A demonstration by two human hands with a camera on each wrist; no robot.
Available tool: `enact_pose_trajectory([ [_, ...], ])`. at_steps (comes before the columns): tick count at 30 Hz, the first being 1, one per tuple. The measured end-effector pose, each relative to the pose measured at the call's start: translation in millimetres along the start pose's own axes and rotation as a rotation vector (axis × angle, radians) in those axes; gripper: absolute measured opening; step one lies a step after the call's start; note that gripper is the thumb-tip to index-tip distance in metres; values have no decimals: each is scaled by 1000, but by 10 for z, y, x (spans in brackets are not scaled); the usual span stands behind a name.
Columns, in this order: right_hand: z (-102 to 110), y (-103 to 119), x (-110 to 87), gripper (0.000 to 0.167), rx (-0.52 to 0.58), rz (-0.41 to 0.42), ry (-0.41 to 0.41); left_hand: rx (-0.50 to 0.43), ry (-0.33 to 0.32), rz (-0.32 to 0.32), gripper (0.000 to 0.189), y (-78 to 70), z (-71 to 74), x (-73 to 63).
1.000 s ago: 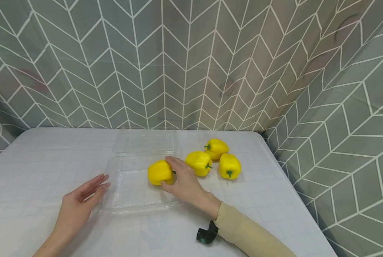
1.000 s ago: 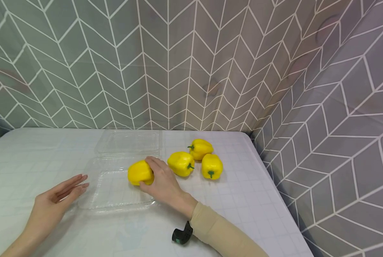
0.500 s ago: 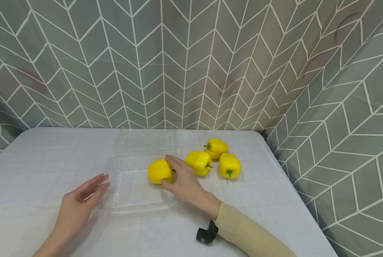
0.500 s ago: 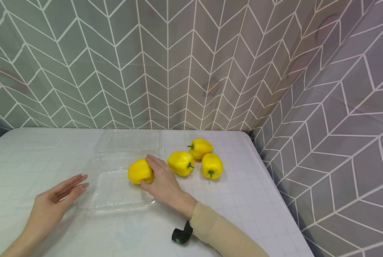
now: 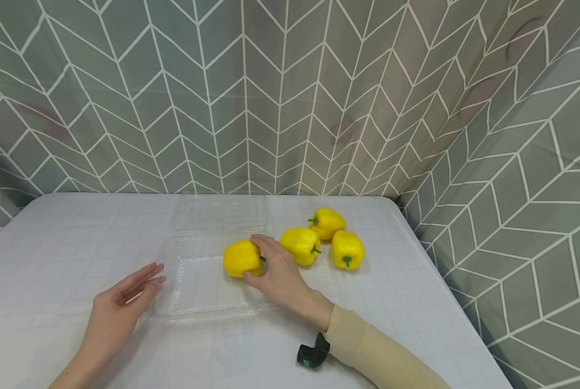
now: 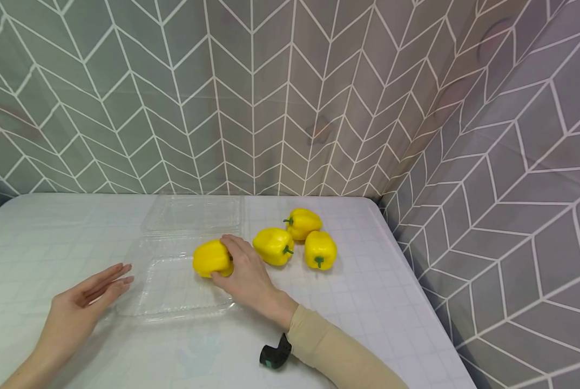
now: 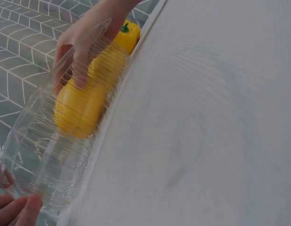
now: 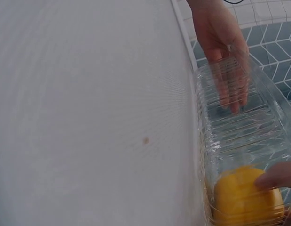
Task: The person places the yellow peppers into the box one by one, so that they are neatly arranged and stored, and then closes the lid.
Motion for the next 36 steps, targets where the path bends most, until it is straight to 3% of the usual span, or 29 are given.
enact_pose_trajectory([
  [14, -3, 13, -14, 62, -26, 28, -33, -6, -12, 12, 44, 17, 15, -3],
  [36, 60, 34, -19, 53, 39, 1, -43, 23, -2, 8, 44, 19, 10, 11],
])
Point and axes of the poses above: each hand's wrist, its own x-axis towards the middle knuckle, its own z-axis out of the back of the hand, y = z × x, the point moved 3 cm from there along x, towards the middle knuckle, and after that the axes turned 10 degrees about z, right-handed, at the moved point
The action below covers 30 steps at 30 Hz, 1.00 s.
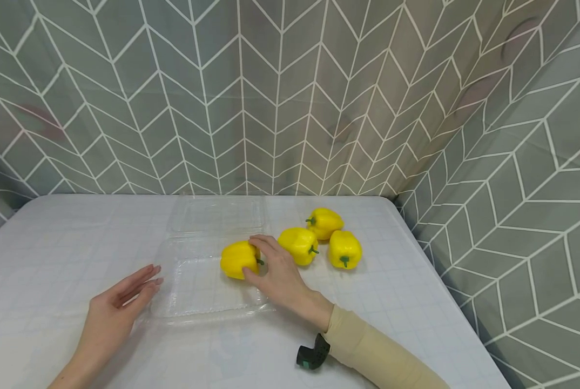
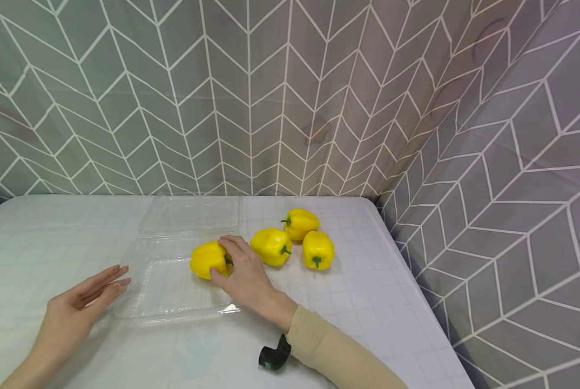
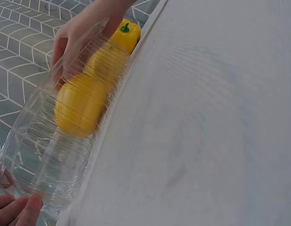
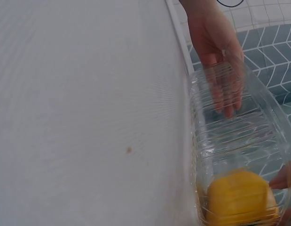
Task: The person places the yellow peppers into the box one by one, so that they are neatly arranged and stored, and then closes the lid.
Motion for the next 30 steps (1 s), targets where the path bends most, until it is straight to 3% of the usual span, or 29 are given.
enact_pose_trajectory([
  [11, 125, -20, -73, 52, 24, -63, -28, 5, 7, 23, 45, 5, 6, 5],
  [22, 304, -65, -191, 51, -26, -44, -88, 6, 6, 13, 45, 3, 12, -3],
  [30, 456, -94, -283, 50, -49, -17, -178, -13, 3, 5, 44, -14, 0, -12],
])
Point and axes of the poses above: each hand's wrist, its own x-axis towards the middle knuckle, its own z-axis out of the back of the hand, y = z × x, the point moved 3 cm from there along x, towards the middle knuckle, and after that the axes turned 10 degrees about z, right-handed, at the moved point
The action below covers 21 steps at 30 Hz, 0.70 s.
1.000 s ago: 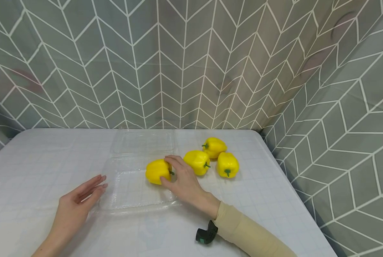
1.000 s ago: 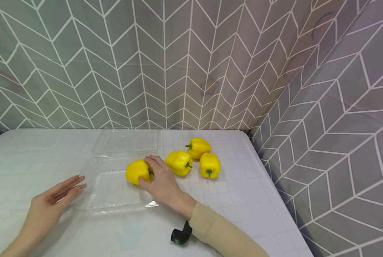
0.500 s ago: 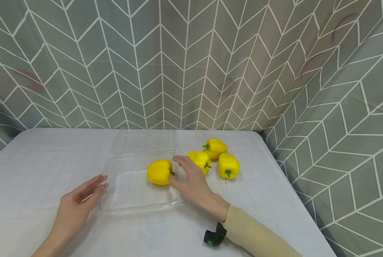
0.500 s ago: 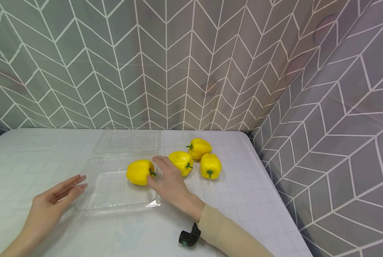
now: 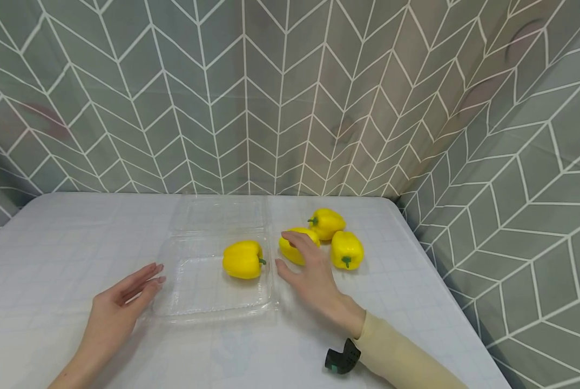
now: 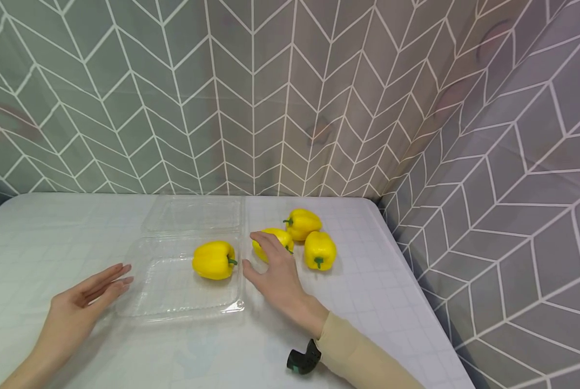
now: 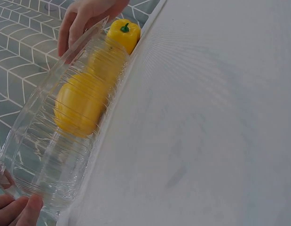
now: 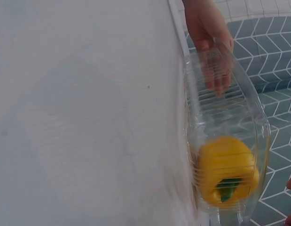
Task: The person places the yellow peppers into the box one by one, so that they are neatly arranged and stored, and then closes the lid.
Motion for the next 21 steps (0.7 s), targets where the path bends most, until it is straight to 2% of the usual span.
enact_pose_trajectory([
  [6, 117, -41, -41, 49, -31, 2, -40, 2, -3, -12, 44, -8, -6, -3],
  [16, 316, -137, -110, 52, -100, 101, -137, -2, 1, -2, 44, 0, -4, 1],
  [21, 382, -201, -147, 52, -127, 103, -161, 4, -4, 1, 44, 6, -1, 4],
])
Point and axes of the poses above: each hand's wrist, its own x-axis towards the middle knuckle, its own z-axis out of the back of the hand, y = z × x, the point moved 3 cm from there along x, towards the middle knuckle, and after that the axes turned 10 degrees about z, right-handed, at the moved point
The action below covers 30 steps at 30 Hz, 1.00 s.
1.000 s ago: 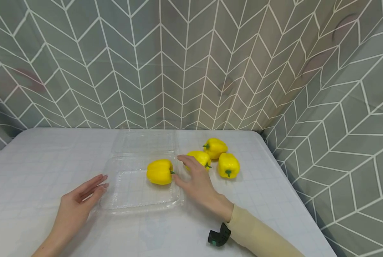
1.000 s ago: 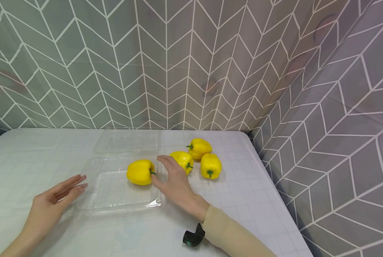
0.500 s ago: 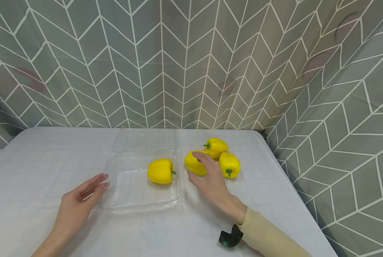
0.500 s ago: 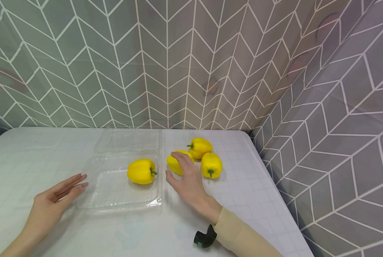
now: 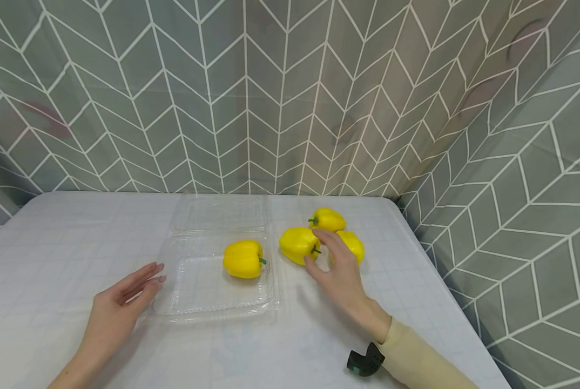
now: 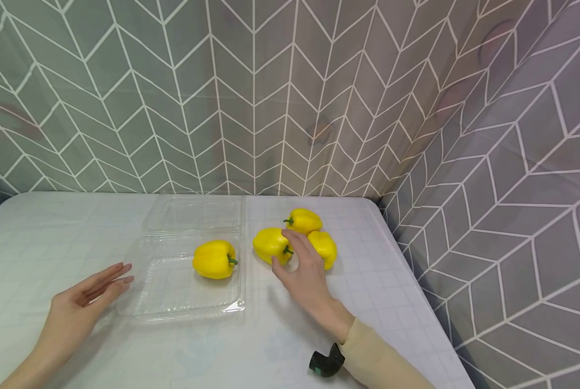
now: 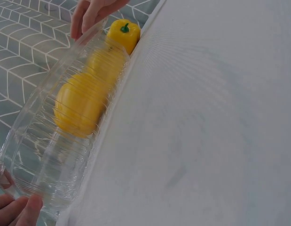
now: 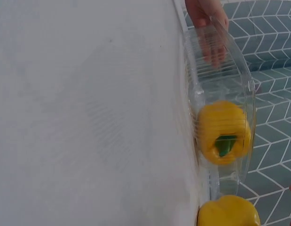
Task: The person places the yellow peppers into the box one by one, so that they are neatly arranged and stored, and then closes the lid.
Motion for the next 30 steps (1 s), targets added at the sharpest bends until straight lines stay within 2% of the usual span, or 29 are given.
enact_pose_trajectory([
  [20, 209, -274, -168, 55, -144, -115, -22, 16, 2, -2, 45, -12, 13, -8],
  [30, 303, -362, -202, 54, -178, -151, -52, 12, 3, 0, 45, -17, 15, -5],
])
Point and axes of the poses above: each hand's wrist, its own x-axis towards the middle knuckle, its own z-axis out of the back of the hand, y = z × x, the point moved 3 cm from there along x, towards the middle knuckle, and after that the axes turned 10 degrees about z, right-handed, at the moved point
